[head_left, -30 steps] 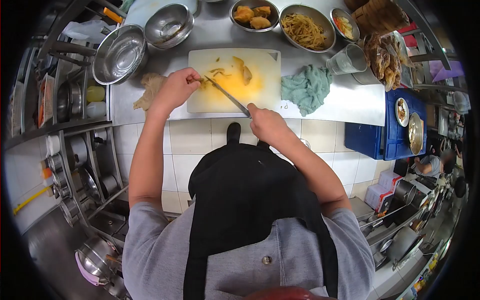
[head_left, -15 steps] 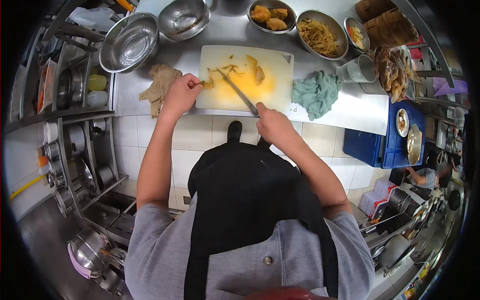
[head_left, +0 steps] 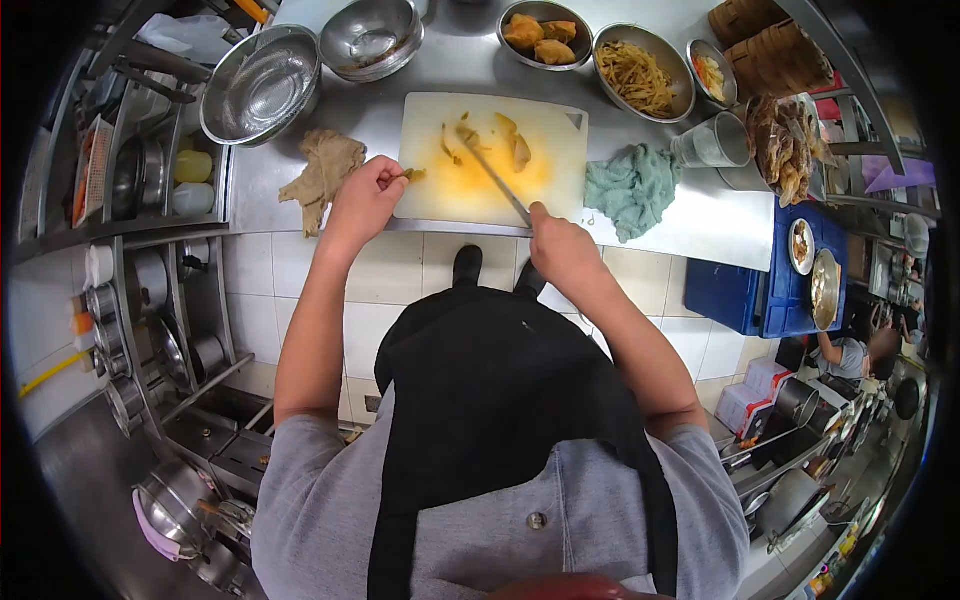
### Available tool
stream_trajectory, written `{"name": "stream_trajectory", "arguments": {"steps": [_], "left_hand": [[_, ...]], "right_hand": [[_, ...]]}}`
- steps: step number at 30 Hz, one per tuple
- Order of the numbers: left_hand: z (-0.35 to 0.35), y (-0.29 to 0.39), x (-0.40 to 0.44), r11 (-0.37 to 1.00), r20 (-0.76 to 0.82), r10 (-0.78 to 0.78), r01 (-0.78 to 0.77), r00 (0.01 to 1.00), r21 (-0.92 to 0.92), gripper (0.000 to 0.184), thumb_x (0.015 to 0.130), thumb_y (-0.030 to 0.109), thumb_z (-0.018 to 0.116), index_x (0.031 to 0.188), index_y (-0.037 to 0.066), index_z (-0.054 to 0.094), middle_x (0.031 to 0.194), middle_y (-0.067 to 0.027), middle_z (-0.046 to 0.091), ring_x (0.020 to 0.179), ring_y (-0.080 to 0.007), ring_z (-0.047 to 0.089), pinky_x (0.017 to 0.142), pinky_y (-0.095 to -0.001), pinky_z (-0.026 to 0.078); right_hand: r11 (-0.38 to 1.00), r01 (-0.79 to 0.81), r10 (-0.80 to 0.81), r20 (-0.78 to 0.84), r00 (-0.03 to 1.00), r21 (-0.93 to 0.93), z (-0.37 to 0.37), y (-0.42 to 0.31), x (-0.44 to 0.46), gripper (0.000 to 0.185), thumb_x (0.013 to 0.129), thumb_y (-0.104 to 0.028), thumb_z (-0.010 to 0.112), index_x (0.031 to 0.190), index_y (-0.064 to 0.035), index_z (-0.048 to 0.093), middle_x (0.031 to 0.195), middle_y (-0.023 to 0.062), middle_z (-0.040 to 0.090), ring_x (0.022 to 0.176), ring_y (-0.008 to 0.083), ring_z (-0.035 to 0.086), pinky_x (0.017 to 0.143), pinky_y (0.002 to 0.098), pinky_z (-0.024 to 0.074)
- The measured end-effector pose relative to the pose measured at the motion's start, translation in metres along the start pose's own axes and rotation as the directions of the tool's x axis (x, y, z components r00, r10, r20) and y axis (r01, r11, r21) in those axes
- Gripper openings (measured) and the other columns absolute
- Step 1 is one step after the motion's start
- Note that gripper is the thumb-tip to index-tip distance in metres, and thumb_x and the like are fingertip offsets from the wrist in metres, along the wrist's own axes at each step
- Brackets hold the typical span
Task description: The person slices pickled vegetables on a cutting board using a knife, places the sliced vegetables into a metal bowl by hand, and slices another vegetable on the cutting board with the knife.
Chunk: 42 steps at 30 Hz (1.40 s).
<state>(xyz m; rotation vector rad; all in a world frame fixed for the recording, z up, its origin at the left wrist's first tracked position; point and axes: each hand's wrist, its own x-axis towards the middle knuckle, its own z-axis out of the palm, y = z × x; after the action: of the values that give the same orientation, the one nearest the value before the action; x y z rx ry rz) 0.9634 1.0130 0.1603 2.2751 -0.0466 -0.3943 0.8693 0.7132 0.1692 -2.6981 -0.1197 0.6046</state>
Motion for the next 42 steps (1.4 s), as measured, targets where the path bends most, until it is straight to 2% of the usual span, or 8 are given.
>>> {"name": "stream_trajectory", "arguments": {"steps": [9, 12, 14, 15, 18, 20, 31, 42], "left_hand": [[-0.013, 0.017, 0.016, 0.996, 0.060, 0.066, -0.062, 0.996, -0.060, 0.020, 0.093, 0.014, 0.071, 0.105, -0.002, 0.069, 0.089, -0.0059, 0.070, 0.083, -0.0160, 0.064, 0.079, -0.0324, 0.053], [0.003, 0.023, 0.037, 0.992, 0.214, 0.076, -0.053, 0.974, -0.111, 0.019, 0.092, 0.014, 0.072, 0.105, -0.001, 0.070, 0.090, -0.0085, 0.072, 0.084, -0.0208, 0.068, 0.081, -0.0348, 0.054], [0.012, 0.031, 0.053, 0.983, 0.266, 0.040, -0.085, 0.963, 0.161, 0.023, 0.090, 0.013, 0.074, 0.109, 0.001, 0.070, 0.100, -0.0121, 0.073, 0.093, -0.0286, 0.071, 0.086, -0.0378, 0.055], [0.014, 0.030, 0.053, 0.984, 0.269, 0.039, -0.085, 0.962, 0.159, 0.023, 0.090, 0.013, 0.074, 0.109, 0.001, 0.070, 0.100, -0.0121, 0.073, 0.093, -0.0286, 0.071, 0.086, -0.0378, 0.055], [0.018, 0.020, 0.050, 0.941, 0.128, 0.216, -0.241, 0.968, 0.236, 0.032, 0.088, 0.011, 0.074, 0.118, 0.002, 0.068, 0.108, -0.0123, 0.069, 0.101, -0.0271, 0.068, 0.091, -0.0380, 0.054], [0.021, 0.012, 0.042, 0.827, 0.074, 0.489, -0.489, 0.869, 0.279, 0.029, 0.087, 0.010, 0.071, 0.116, 0.003, 0.068, 0.118, -0.0131, 0.066, 0.115, -0.0339, 0.063, 0.097, -0.0435, 0.054], [0.052, -0.010, 0.031, 0.658, 0.001, 0.703, -0.650, 0.712, 0.381, 0.023, 0.087, 0.006, 0.070, 0.109, 0.001, 0.068, 0.112, -0.0131, 0.066, 0.112, -0.0333, 0.062, 0.100, -0.0427, 0.053], [0.060, -0.020, 0.030, 0.563, -0.055, 0.797, -0.708, 0.601, 0.426, 0.024, 0.087, 0.005, 0.074, 0.109, -0.001, 0.070, 0.114, -0.0144, 0.069, 0.115, -0.0351, 0.063, 0.103, -0.0433, 0.053]], "right_hand": [[0.990, 0.136, -0.135, -0.028, 0.990, 0.047, 0.017, -0.010, 0.010, 0.016, 0.093, -0.002, 0.054, 0.108, 0.0027, 0.055, 0.082, 0.0277, 0.072, 0.080, 0.0469, 0.073, 0.072, 0.0562, 0.0584], [0.997, 0.007, -0.002, -0.067, 0.998, 0.079, 0.014, 0.005, 0.008, 0.015, 0.092, -0.001, 0.054, 0.107, 0.0029, 0.054, 0.081, 0.0283, 0.071, 0.079, 0.0476, 0.072, 0.072, 0.0571, 0.0578], [0.997, 0.003, 0.000, -0.042, 0.999, 0.072, 0.012, 0.009, 0.000, 0.014, 0.093, -0.001, 0.054, 0.106, 0.0030, 0.054, 0.081, 0.0282, 0.071, 0.079, 0.0475, 0.072, 0.072, 0.0570, 0.0579], [0.998, 0.003, -0.002, -0.026, 1.000, 0.062, 0.010, 0.010, -0.003, 0.014, 0.093, -0.001, 0.053, 0.106, 0.0031, 0.053, 0.080, 0.0280, 0.071, 0.078, 0.0473, 0.072, 0.072, 0.0569, 0.0579], [0.999, 0.029, -0.027, -0.028, 0.999, 0.046, 0.012, 0.007, -0.007, 0.013, 0.093, -0.001, 0.054, 0.105, 0.0033, 0.053, 0.079, 0.0273, 0.070, 0.077, 0.0464, 0.072, 0.071, 0.0563, 0.0581], [0.998, 0.046, -0.045, -0.027, 0.999, 0.044, 0.014, 0.002, -0.009, 0.013, 0.093, -0.001, 0.054, 0.105, 0.0033, 0.052, 0.078, 0.0269, 0.071, 0.076, 0.0459, 0.072, 0.071, 0.0560, 0.0582], [0.995, 0.071, -0.072, 0.004, 0.997, 0.069, 0.018, -0.001, -0.006, 0.018, 0.091, -0.002, 0.056, 0.106, 0.0039, 0.049, 0.078, 0.0286, 0.069, 0.076, 0.0494, 0.069, 0.073, 0.0593, 0.0555], [0.981, 0.142, -0.145, -0.008, 0.989, -0.131, -0.002, -0.018, -0.011, 0.022, 0.084, 0.004, 0.064, 0.101, -0.0008, 0.051, 0.077, 0.0214, 0.071, 0.074, 0.0384, 0.075, 0.068, 0.0470, 0.0608]]}}
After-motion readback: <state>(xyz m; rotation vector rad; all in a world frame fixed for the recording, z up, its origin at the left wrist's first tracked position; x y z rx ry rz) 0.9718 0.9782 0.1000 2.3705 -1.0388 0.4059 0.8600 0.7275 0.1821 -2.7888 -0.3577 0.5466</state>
